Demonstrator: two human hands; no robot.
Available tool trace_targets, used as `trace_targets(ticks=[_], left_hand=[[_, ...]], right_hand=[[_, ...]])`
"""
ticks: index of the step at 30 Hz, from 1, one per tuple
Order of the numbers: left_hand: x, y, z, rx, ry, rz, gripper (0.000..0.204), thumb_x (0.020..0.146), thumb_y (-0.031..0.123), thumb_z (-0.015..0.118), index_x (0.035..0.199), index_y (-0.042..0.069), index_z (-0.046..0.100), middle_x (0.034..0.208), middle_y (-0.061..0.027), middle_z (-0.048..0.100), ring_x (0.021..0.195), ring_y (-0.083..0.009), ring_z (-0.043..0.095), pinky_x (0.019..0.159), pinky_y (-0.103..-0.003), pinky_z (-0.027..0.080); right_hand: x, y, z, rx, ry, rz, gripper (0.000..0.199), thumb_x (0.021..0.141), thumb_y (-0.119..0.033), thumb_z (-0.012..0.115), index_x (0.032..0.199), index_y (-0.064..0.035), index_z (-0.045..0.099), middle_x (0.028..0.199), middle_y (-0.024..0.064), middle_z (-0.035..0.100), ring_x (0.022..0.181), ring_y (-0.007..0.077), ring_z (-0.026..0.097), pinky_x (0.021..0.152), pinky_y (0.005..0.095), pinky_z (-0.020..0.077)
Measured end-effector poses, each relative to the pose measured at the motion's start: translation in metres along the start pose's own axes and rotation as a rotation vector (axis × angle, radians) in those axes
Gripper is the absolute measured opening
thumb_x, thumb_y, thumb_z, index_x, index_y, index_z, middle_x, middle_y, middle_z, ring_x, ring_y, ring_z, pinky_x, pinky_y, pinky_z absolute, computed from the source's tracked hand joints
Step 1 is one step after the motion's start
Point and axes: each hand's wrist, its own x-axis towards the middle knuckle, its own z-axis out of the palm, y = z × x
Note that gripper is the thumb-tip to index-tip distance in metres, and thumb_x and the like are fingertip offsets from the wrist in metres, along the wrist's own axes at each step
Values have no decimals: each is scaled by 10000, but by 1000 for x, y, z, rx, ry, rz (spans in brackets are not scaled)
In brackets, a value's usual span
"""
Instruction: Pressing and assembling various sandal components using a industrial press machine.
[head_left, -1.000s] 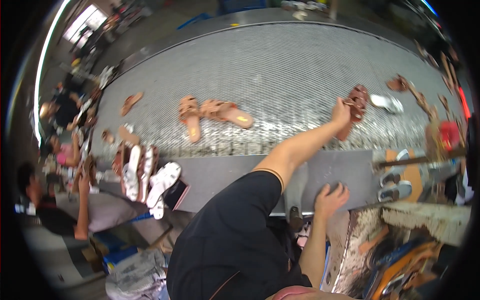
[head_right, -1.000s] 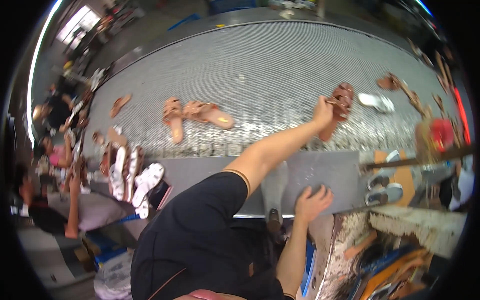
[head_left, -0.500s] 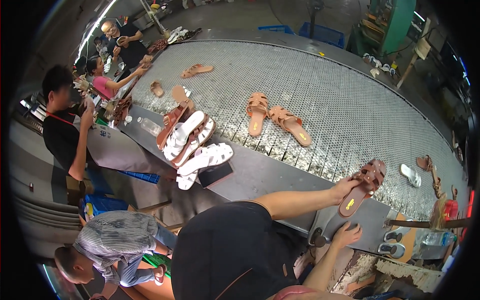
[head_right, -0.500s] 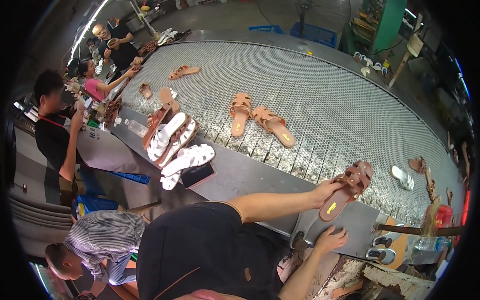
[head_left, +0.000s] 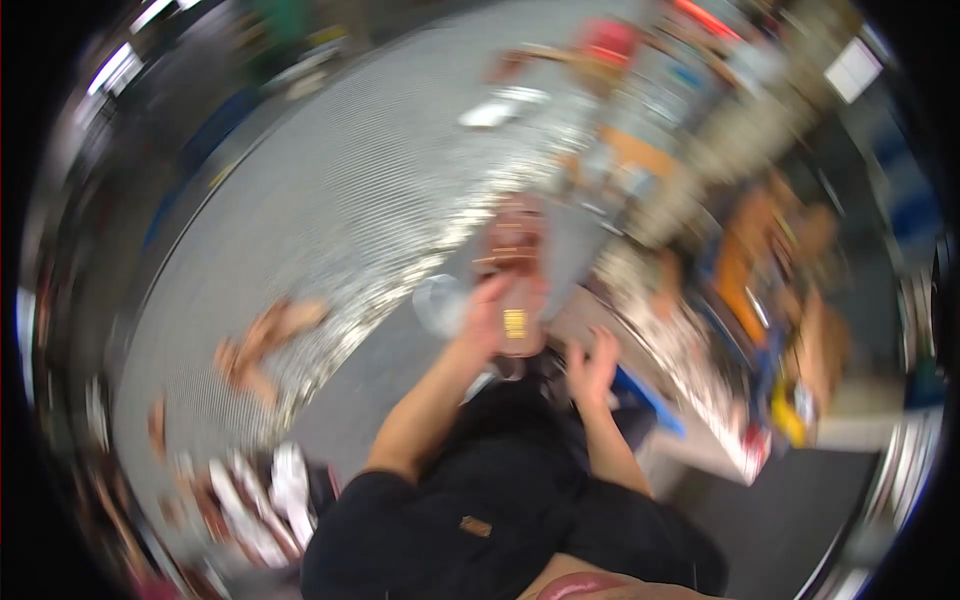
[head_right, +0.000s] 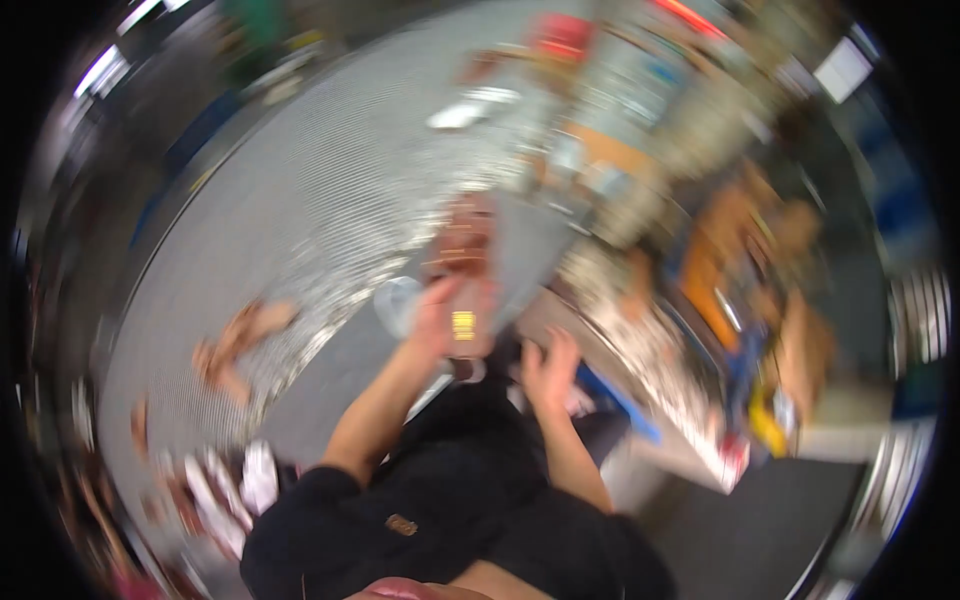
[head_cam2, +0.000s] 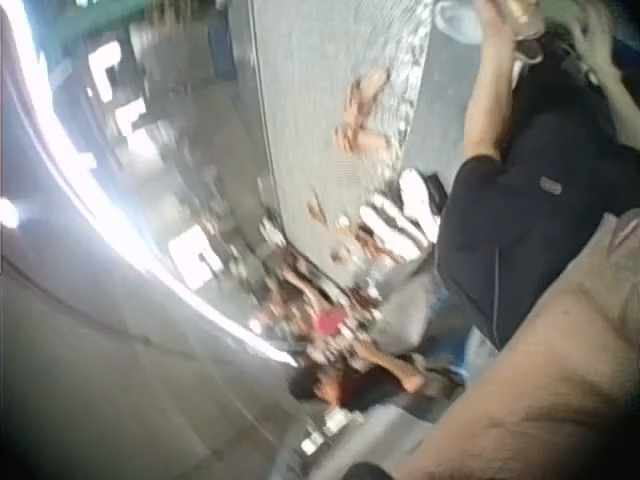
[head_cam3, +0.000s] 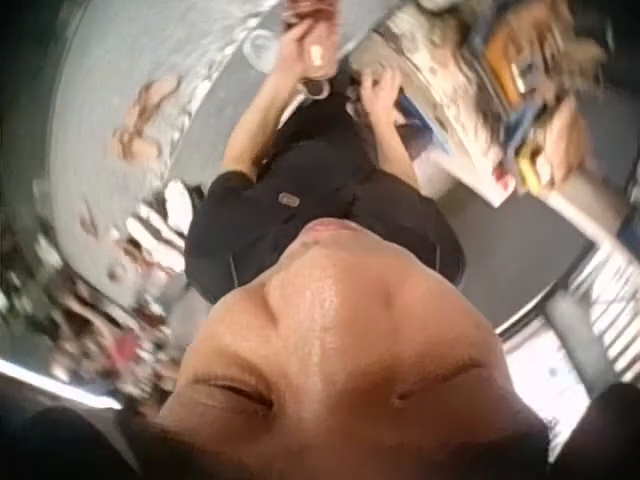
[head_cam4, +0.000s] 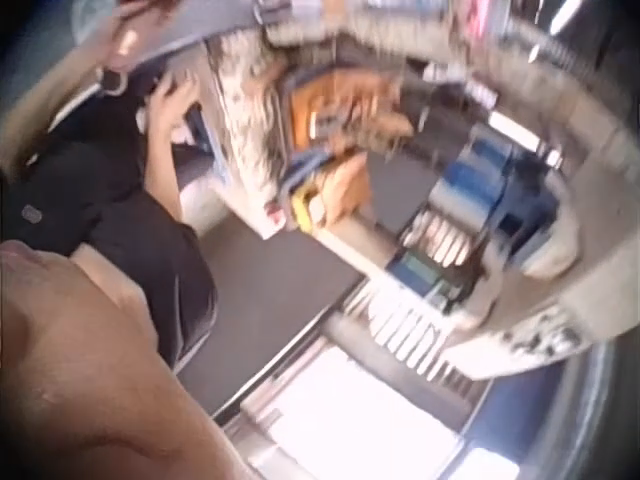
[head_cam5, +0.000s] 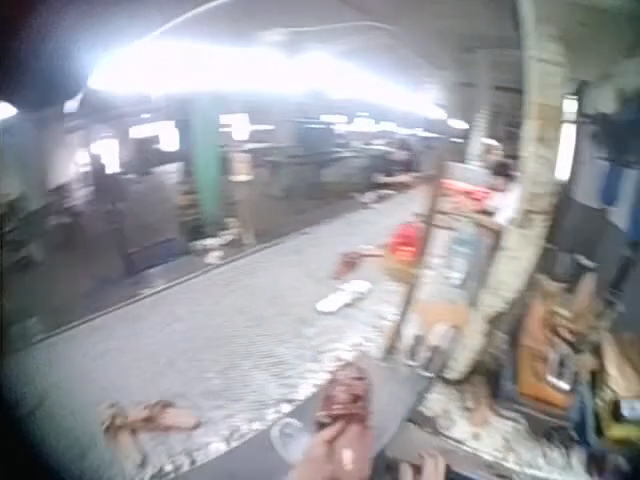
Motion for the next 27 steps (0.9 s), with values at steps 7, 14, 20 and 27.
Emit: trace_targets(ticks=[7, 14, 20, 27], left_hand=[[82, -50, 31, 253, 151, 59, 487, 1098, 320, 567, 1476, 13, 565, 1392, -148, 681, 1173, -307, 699, 991, -439, 603], [86, -78, 54, 321, 156, 5, 524, 1098, 362, 559, 1478, 1, 553, 1370, -156, 685, 1157, -313, 699, 972, -446, 606], [73, -90, 66, 291, 144, -23, 542, 1097, 396, 558, 1485, 17, 548, 1365, -170, 681, 1180, -340, 691, 990, -463, 594], [73, -111, 86, 223, -48, -84, 598, 1076, 357, 566, 1527, -25, 471, 1458, -208, 613, 1348, -433, 607, 1175, -560, 467]], right_hand=[[67, 77, -129, -225, 547, 196, 537, 893, -124, 787, 1368, 10, 576, 1351, 237, 604, 1298, 441, 556, 1121, 498, 451], [151, 119, -206, -488, 826, 236, 736, 852, -221, 862, 1432, 47, 499, 1420, 293, 537, 1304, 473, 533, 1112, 513, 452], [221, 165, -202, -560, 696, 483, 839, 769, -323, 916, 1389, 61, 503, 1274, 259, 592, 1205, 455, 577, 1055, 512, 472], [161, 129, -190, -557, 767, 273, 628, 789, -232, 871, 1263, 59, 579, 1150, 264, 644, 1119, 459, 614, 978, 521, 502]])
